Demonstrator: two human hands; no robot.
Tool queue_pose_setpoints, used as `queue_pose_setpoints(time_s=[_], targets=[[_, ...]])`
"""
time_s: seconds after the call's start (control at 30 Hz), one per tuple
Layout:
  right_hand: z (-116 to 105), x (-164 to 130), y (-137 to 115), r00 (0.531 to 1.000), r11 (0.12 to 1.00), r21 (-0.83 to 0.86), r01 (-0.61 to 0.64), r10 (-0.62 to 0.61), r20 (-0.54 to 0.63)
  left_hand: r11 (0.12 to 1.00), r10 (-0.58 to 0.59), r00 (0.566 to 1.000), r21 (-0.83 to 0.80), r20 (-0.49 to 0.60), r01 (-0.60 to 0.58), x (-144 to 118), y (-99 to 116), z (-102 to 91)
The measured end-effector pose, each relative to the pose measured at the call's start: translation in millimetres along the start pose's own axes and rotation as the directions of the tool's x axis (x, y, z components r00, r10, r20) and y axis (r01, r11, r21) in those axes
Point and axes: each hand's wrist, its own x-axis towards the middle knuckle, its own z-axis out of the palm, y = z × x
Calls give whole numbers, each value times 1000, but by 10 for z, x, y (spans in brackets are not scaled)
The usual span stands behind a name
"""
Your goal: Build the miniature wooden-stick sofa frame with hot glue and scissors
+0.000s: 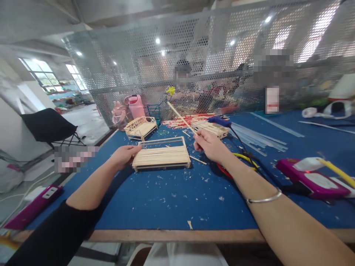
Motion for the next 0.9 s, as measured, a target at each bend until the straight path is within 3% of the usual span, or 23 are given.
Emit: queue_pose_setpoints(time_s=[0.07, 0.13, 0.23, 0.4, 0.6, 0.9], targets=[[14, -16, -27, 979, 975, -136, 176, -187, -77, 995, 38, 999, -90, -18, -39, -80, 27, -12], [36, -48, -66, 906, 883, -319, 344, -401, -133, 981, 80, 996, -172, -44, -86, -173, 42, -9], [79, -126, -147, 818, 731, -506, 458, -570, -81, 952, 122, 991, -277, -54, -132, -292, 38, 27], [145, -236, -269, 821, 618, -638, 459, -570, 37, 908, 115, 992, -399, -59, -130, -371, 16, 92], [203, -253, -286, 849, 676, -598, 431, -529, 15, 774, 22, 999, -632, -32, -38, -436, -1, 126], [308, -267, -317, 842, 672, -594, 442, -539, 16, 815, 155, 987, -559, -43, -152, -475, -108, 131]])
